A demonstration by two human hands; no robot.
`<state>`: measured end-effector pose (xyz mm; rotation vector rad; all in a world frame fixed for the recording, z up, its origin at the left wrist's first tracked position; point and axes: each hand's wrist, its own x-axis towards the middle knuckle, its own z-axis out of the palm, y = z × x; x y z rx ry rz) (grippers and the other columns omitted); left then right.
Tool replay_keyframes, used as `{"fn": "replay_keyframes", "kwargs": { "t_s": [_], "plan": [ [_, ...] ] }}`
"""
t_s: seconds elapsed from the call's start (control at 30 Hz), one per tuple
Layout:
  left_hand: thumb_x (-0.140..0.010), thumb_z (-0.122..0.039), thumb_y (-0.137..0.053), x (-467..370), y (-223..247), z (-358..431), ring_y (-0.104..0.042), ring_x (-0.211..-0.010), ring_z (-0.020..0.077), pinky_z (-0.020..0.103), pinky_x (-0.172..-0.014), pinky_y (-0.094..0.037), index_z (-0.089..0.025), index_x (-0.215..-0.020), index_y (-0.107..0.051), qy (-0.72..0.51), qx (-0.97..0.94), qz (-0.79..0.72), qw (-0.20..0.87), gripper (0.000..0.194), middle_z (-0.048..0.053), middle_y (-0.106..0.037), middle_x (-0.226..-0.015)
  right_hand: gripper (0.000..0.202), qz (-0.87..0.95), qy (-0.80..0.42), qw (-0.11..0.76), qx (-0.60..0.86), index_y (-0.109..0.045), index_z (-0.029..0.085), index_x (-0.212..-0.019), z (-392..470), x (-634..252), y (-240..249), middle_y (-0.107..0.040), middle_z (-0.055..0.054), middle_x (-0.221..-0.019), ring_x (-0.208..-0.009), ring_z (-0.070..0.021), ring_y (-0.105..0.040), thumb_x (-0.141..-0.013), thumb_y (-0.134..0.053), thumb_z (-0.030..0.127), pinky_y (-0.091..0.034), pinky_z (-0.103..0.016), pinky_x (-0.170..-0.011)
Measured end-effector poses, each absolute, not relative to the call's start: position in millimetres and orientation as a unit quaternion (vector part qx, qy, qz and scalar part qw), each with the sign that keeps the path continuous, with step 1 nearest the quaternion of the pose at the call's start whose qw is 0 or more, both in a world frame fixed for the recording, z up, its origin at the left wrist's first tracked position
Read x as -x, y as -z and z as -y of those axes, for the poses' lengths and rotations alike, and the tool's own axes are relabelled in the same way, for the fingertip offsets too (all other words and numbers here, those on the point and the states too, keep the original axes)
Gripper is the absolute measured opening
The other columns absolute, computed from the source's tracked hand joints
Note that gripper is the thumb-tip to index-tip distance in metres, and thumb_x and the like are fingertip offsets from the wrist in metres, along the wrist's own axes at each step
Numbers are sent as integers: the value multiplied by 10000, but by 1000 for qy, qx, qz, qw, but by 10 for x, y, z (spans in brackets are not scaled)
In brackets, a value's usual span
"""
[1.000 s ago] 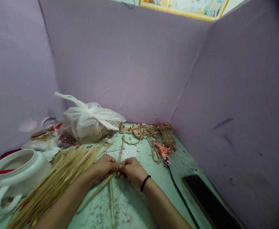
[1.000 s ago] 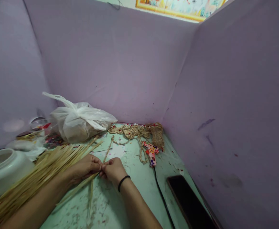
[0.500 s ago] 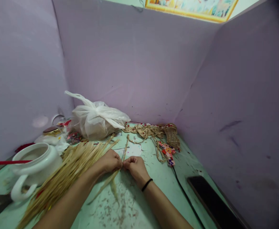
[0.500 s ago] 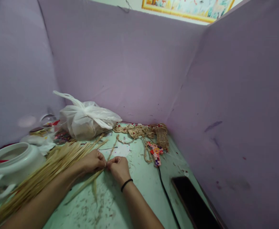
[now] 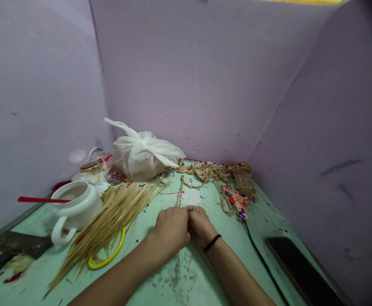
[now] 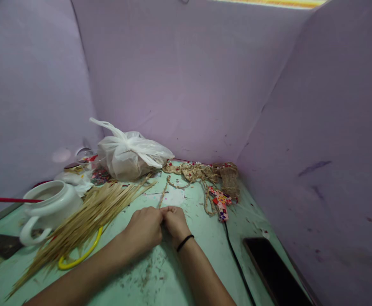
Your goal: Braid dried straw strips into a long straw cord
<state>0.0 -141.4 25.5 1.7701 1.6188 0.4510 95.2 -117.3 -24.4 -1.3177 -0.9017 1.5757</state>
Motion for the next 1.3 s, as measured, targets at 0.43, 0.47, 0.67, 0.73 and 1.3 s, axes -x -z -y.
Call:
{"fn": "replay_keyframes", "kwargs": {
  "t_s": [0.43, 0.47, 0.67, 0.73, 1.3],
  "plan": [
    [-628, -133, -476, 117, -58, 1115, -400, -324, 61, 176, -338, -253, -98, -541, -535, -209, -449, -580, 647, 111, 4, -495, -424, 135, 461, -661, 383, 452, -558, 109, -573, 1153, -1142, 221, -560, -7, -511, -461, -70, -476, -510, -641, 195, -333, -184, -468],
    [-610, -121, -479, 115, -51, 1120, -374, -303, 58, 175, -327, -232, -98, -529, -535, -204, -450, -595, 634, 101, -9, -466, -392, 122, 477, -641, 383, 464, -558, 112, -578, 1143, -1138, 250, -567, -9, -515, -468, -74, -481, -520, -630, 190, -342, -185, -475],
    [-505, -103, -501, 90, -15, 1133, -205, -247, 36, 197, -310, -114, -157, -382, -368, -258, -479, -664, 513, 189, -73, -257, -271, 78, 638, -400, 321, 573, -599, 121, -584, 1140, -1115, 275, -614, -32, -551, -521, -100, -508, -588, -534, 163, -345, -187, -487],
    [-483, -100, -511, 74, 39, 1120, -203, -257, 38, 203, -315, -103, -166, -379, -345, -272, -487, -665, 498, 207, -77, -241, -273, 115, 674, -309, 278, 611, -632, 131, -589, 1171, -1120, 194, -629, -39, -573, -550, -110, -523, -590, -527, 175, -336, -188, -491],
    [-493, -158, -496, 174, 96, 1084, -222, -251, 39, 184, -296, -87, -167, -404, -343, -261, -480, -605, 579, 178, -63, -292, -288, 127, 692, -261, 220, 637, -615, 146, -487, 1388, -960, -18, -562, -30, -440, -472, -116, -501, -570, -519, 137, -296, -209, -453]
  ]
}}
